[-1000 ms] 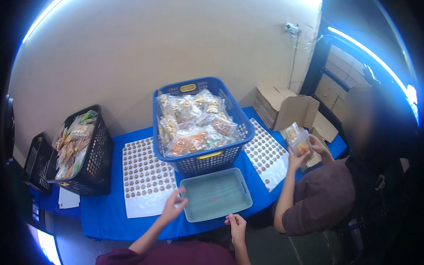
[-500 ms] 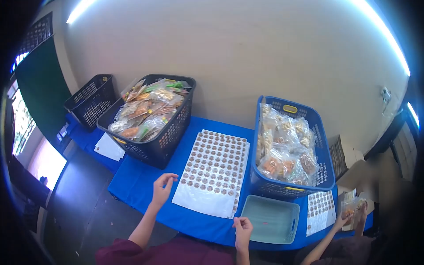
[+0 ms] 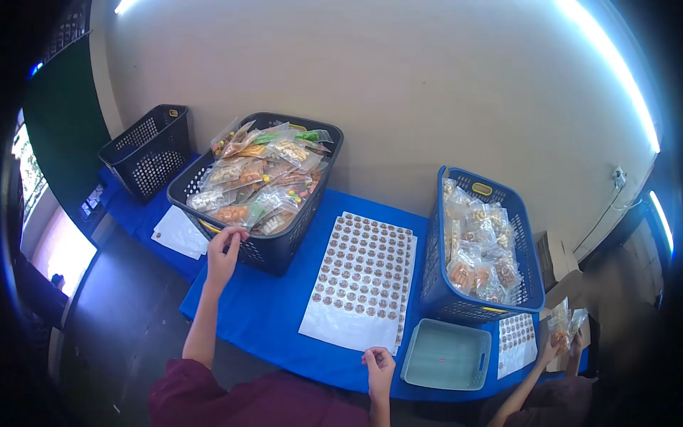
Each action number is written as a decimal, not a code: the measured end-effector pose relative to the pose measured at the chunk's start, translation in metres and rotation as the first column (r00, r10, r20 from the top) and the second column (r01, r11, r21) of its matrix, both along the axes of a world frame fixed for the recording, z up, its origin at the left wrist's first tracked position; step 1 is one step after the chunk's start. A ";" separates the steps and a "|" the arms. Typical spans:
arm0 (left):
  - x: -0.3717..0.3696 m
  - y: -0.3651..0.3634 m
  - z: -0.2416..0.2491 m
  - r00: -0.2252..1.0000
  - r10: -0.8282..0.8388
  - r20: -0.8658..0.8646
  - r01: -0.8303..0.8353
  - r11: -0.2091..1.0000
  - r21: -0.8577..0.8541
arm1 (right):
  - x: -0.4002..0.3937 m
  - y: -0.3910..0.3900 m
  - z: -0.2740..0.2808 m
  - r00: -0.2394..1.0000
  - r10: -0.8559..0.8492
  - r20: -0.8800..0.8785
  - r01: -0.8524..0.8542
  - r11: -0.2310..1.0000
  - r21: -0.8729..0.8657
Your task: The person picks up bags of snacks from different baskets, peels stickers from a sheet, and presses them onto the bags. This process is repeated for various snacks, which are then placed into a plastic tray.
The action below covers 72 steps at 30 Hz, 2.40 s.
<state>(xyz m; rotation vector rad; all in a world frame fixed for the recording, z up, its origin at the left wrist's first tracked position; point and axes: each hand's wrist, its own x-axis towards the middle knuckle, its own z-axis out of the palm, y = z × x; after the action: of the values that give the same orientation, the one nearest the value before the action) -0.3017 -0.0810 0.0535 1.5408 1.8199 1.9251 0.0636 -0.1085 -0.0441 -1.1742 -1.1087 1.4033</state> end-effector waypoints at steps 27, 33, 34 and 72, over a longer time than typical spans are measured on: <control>-0.090 0.094 0.009 0.968 -0.180 0.175 0.173 0.983 0.055 | -0.042 -0.065 -0.056 0.992 -0.081 0.096 0.080 0.997 0.016; 0.057 0.021 0.023 0.771 -0.517 0.372 0.545 0.837 0.034 | -0.056 -0.057 -0.017 0.992 0.124 -0.029 -0.123 0.992 0.017; 0.075 0.016 0.008 0.631 -0.682 0.369 0.706 0.703 0.092 | -0.061 -0.056 -0.002 0.985 0.168 -0.032 -0.165 0.983 0.078; 0.015 -0.143 -0.103 0.496 0.039 0.867 0.047 0.996 -0.071 | -0.202 0.143 -0.234 0.376 0.092 0.922 -0.363 0.930 0.055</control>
<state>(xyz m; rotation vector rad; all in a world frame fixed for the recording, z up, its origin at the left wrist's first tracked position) -0.2867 -0.2238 -0.0497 0.3070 1.3418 1.9882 -0.1382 0.0342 -0.2783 -1.6951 -2.2436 0.6431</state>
